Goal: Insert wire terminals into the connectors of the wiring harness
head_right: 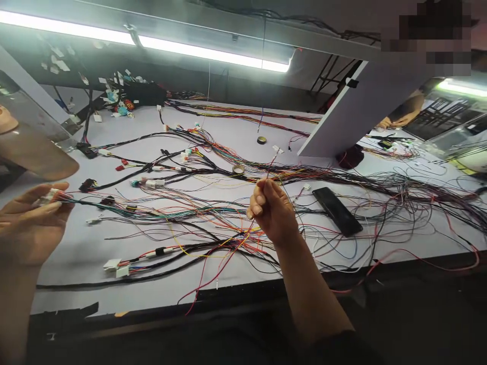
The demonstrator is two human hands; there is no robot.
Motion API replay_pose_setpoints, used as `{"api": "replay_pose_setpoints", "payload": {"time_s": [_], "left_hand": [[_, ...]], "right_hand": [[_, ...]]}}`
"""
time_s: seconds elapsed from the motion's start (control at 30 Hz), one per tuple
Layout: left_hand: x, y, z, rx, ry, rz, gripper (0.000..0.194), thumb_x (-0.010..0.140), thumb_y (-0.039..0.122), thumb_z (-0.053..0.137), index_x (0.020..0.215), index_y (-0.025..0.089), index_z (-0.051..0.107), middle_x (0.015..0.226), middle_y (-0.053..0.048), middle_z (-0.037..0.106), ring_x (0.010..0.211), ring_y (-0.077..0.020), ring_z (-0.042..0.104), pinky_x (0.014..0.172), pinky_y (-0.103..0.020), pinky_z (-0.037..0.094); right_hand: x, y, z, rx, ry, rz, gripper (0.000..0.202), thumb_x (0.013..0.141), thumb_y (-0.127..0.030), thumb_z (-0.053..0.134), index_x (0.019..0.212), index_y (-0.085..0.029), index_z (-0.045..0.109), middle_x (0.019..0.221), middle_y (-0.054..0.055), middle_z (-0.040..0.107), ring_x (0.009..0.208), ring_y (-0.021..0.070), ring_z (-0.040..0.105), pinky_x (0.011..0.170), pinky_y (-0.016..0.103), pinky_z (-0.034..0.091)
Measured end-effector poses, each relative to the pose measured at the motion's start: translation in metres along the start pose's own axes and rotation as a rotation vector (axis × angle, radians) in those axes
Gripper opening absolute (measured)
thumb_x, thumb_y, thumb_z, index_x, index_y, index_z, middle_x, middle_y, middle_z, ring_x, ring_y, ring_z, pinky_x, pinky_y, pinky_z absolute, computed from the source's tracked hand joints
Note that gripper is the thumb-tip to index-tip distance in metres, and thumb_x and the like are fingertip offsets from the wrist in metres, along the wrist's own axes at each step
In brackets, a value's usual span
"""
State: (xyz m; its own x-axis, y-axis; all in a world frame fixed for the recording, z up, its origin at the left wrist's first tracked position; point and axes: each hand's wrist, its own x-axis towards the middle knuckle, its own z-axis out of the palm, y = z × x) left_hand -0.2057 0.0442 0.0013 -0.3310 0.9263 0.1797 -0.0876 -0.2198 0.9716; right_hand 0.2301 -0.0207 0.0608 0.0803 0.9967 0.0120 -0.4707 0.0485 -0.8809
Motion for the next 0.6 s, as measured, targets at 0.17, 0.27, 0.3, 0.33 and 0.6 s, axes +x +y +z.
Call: {"api": "replay_pose_setpoints", "payload": {"time_s": [0.17, 0.27, 0.3, 0.33, 0.6], "left_hand": [[0.016, -0.003, 0.014, -0.084, 0.088, 0.028, 0.039, 0.072, 0.012, 0.075, 0.107, 0.029, 0.066, 0.105, 0.005, 0.070, 0.104, -0.0105, 0.060, 0.093, -0.030, 0.052], [0.027, -0.011, 0.023, -0.165, 0.224, -0.052, 0.034, 0.073, 0.011, 0.075, 0.102, 0.024, 0.063, 0.102, 0.006, 0.069, 0.092, -0.0061, 0.061, 0.081, -0.021, 0.054], [0.029, -0.014, 0.026, -0.194, 0.257, -0.079, 0.031, 0.073, 0.012, 0.074, 0.099, 0.023, 0.062, 0.102, 0.005, 0.068, 0.088, -0.0051, 0.061, 0.078, -0.019, 0.054], [0.030, -0.018, 0.029, -0.221, 0.279, -0.098, 0.028, 0.073, 0.012, 0.073, 0.097, 0.022, 0.061, 0.100, 0.004, 0.068, 0.086, -0.0047, 0.061, 0.077, -0.018, 0.054], [0.024, -0.044, 0.032, -0.261, 0.379, -0.150, 0.043, 0.054, 0.003, 0.073, 0.093, 0.018, 0.063, 0.088, -0.001, 0.068, 0.087, -0.0141, 0.066, 0.067, -0.024, 0.058]], "right_hand": [[0.004, 0.032, 0.001, 0.079, -0.011, 0.104, 0.030, 0.074, -0.044, 0.078, 0.085, -0.022, 0.061, 0.059, -0.009, 0.041, 0.045, 0.0043, 0.043, 0.044, 0.018, 0.048], [0.007, 0.045, 0.002, 0.091, -0.025, 0.166, 0.031, 0.073, -0.043, 0.079, 0.085, -0.020, 0.063, 0.059, -0.008, 0.046, 0.046, 0.0050, 0.046, 0.045, 0.019, 0.050], [0.008, 0.045, 0.002, 0.083, -0.036, 0.169, 0.030, 0.073, -0.042, 0.079, 0.085, -0.020, 0.063, 0.059, -0.008, 0.047, 0.046, 0.0053, 0.047, 0.045, 0.020, 0.050], [0.010, 0.044, 0.001, 0.073, -0.047, 0.158, 0.030, 0.074, -0.042, 0.079, 0.086, -0.020, 0.063, 0.059, -0.008, 0.048, 0.046, 0.0055, 0.048, 0.045, 0.020, 0.051], [0.047, -0.018, -0.005, -0.143, 0.001, -0.203, 0.024, 0.081, -0.046, 0.071, 0.090, -0.025, 0.064, 0.065, -0.006, 0.048, 0.059, 0.0065, 0.052, 0.052, 0.019, 0.047]]}}
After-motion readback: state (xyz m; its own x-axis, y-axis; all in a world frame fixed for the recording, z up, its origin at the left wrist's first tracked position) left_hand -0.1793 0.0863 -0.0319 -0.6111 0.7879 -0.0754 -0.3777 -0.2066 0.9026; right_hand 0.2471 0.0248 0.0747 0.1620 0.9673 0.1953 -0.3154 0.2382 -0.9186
